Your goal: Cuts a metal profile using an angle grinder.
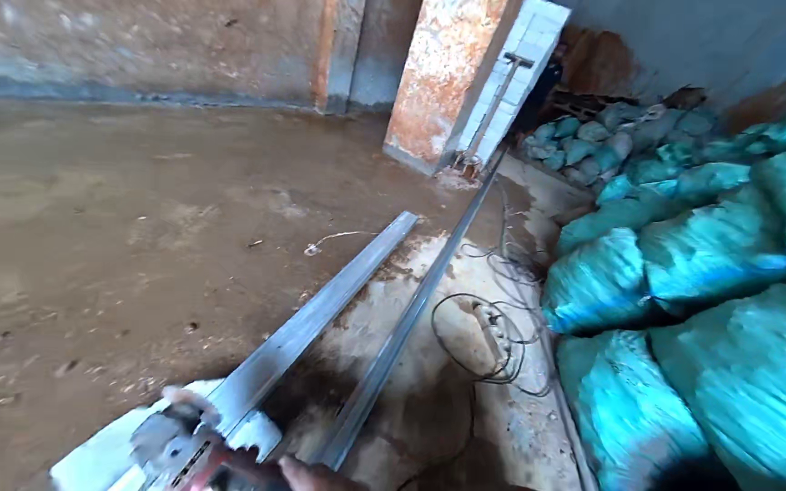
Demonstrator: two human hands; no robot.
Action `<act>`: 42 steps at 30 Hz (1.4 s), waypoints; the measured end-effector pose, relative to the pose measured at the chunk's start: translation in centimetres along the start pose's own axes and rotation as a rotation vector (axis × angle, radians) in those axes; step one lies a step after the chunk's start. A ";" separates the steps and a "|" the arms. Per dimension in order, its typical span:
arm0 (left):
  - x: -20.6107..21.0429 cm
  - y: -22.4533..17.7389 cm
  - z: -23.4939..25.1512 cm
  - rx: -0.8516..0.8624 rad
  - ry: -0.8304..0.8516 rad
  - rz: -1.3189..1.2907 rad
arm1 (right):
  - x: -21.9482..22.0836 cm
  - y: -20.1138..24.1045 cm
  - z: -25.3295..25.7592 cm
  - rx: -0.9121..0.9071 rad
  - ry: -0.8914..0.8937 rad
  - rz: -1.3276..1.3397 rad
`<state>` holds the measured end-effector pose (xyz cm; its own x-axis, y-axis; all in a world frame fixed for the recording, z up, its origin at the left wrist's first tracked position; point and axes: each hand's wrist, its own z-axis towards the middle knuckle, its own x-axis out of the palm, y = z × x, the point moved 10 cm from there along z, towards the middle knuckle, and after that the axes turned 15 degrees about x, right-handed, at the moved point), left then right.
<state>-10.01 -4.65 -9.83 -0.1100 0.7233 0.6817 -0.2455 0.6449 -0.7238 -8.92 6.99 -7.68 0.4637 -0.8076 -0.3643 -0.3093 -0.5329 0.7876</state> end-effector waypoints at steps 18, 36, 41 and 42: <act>-1.7 6.3 -2.6 -0.171 -0.181 -0.322 | 0.1 -6.0 0.8 0.212 0.006 0.077; -6.1 4.4 -9.4 -0.142 -0.210 -0.654 | 5.7 -5.0 -2.3 0.126 0.177 -0.343; -6.2 5.7 -8.4 -0.164 -0.185 -0.668 | 4.5 -5.1 -1.6 0.074 0.050 -0.323; -6.6 6.0 -8.3 -0.167 -0.203 -0.655 | 4.1 -5.0 -1.3 0.069 0.029 -0.313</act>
<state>-2.78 -3.46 -19.57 -0.1715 0.1239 0.9774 -0.1729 0.9729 -0.1536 -4.39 6.67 -12.43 0.5685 -0.5945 -0.5686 -0.2030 -0.7712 0.6034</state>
